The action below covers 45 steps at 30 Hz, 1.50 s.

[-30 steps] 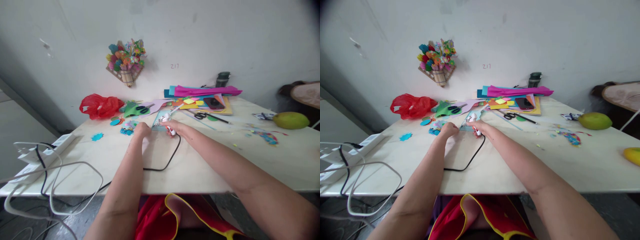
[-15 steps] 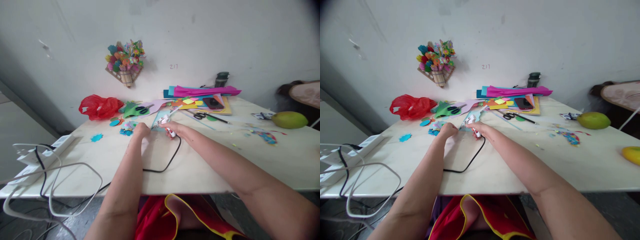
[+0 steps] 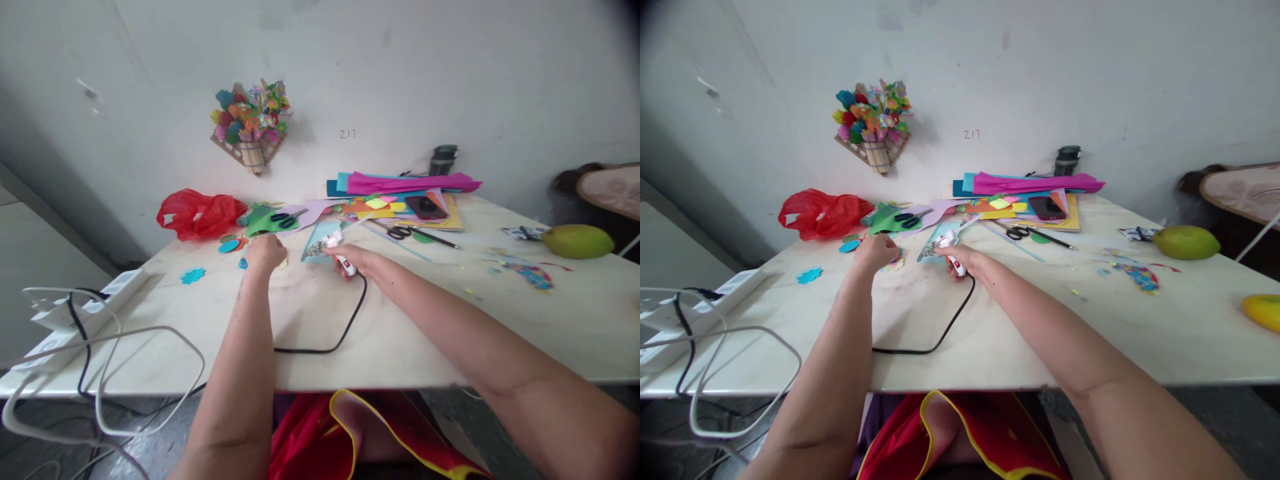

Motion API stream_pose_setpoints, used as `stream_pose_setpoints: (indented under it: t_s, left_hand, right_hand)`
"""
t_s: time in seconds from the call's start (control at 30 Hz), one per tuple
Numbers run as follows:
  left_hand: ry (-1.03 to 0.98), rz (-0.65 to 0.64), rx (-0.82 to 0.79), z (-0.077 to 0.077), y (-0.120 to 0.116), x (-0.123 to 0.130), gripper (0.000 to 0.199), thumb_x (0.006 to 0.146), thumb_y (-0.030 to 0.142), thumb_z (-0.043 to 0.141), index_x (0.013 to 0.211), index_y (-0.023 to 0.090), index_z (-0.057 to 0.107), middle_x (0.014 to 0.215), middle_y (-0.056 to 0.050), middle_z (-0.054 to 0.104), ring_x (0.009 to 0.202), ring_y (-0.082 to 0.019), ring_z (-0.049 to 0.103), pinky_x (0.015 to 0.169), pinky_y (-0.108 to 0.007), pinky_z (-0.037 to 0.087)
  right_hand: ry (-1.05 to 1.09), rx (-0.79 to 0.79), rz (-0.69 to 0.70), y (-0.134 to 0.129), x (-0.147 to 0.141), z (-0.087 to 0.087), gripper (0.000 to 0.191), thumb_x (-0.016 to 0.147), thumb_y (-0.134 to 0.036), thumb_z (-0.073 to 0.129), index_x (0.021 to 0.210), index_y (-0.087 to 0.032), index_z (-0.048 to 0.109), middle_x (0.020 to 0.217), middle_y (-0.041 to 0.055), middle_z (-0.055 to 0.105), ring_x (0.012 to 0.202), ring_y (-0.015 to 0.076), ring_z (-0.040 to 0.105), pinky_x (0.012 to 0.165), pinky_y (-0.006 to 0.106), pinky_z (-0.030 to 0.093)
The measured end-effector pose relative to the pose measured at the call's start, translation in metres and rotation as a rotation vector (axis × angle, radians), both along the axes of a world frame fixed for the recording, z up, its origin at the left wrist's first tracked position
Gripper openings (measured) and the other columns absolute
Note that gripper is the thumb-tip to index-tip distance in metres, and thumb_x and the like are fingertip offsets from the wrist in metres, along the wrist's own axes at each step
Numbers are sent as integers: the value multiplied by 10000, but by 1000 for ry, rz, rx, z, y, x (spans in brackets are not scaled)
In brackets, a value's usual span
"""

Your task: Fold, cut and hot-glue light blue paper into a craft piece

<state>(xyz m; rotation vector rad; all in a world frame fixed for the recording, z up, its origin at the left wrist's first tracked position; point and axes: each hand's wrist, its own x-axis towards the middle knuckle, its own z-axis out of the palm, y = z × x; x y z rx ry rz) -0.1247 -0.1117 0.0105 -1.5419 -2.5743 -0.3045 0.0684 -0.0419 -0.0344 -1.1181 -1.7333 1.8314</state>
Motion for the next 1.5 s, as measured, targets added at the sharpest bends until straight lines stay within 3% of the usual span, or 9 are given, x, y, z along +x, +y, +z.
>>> stream_pose_setpoints:
  t_s: [0.1,0.27,0.4,0.53,0.7,0.87,1.03,1.2,1.5]
  left_hand:
    - [69,-4,73,-6,0,2,252,723,256,495,903,213,666,915,-97,654,1039,-272,497,814,-352,420]
    - [151,-84,161,-31,9,1,263,770,314,474,946,285,667,1149,-12,581,1171,-266,358,984,-408,286]
    - [197,-94,134,-44,19,-2,305,789,355,455,1028,328,643,1327,27,436,1302,-303,150,1061,-497,62]
    - [186,-111,66,-51,31,-4,340,803,388,428,1089,347,608,1386,34,358,1337,-302,18,1061,-511,22]
    - [154,-117,-20,-60,39,-7,394,819,433,369,1150,347,564,1403,28,332,1340,-305,-13,1059,-515,37]
    - [131,-134,-26,-64,39,-6,428,835,436,311,1189,345,532,1397,35,345,1342,-298,-4,1063,-509,19]
    - [69,-103,-48,-63,34,-3,448,827,471,304,1202,352,518,1395,38,350,1341,-299,30,1065,-511,20]
    - [70,-104,-32,-62,32,3,440,821,468,325,1200,357,518,1385,39,364,1341,-296,42,1067,-509,12]
    - [70,-180,-9,-65,37,18,468,850,481,249,1239,353,477,1407,43,327,1345,-274,-22,1064,-507,-40]
  right_hand:
    - [63,-24,-5,1,5,0,270,765,-432,556,818,-172,510,443,-32,511,314,90,435,318,205,409]
    - [188,-34,-21,-1,9,1,296,788,-431,523,706,-147,507,482,-11,542,321,74,431,331,203,416]
    - [297,36,-96,1,5,2,246,803,-370,521,708,-143,521,491,-19,552,324,68,425,336,195,412]
    - [415,75,-212,4,-5,7,101,757,-214,575,723,-140,516,504,-19,571,336,71,455,364,194,432]
    - [478,93,-258,8,-26,10,101,795,-240,552,804,-150,508,597,12,617,494,106,591,521,224,506]
    - [243,236,-249,15,-34,-1,159,786,-296,582,855,-159,538,645,15,630,576,103,619,550,181,487]
    - [156,291,-211,13,-23,-5,217,779,-337,592,896,-160,544,627,16,623,531,111,607,525,199,485]
    - [147,241,-210,2,-11,0,256,794,-355,574,949,-158,521,644,24,620,496,110,599,487,200,473]
    - [270,171,-344,-4,-11,1,267,805,-401,542,966,-194,487,603,-18,589,417,102,570,398,190,437]
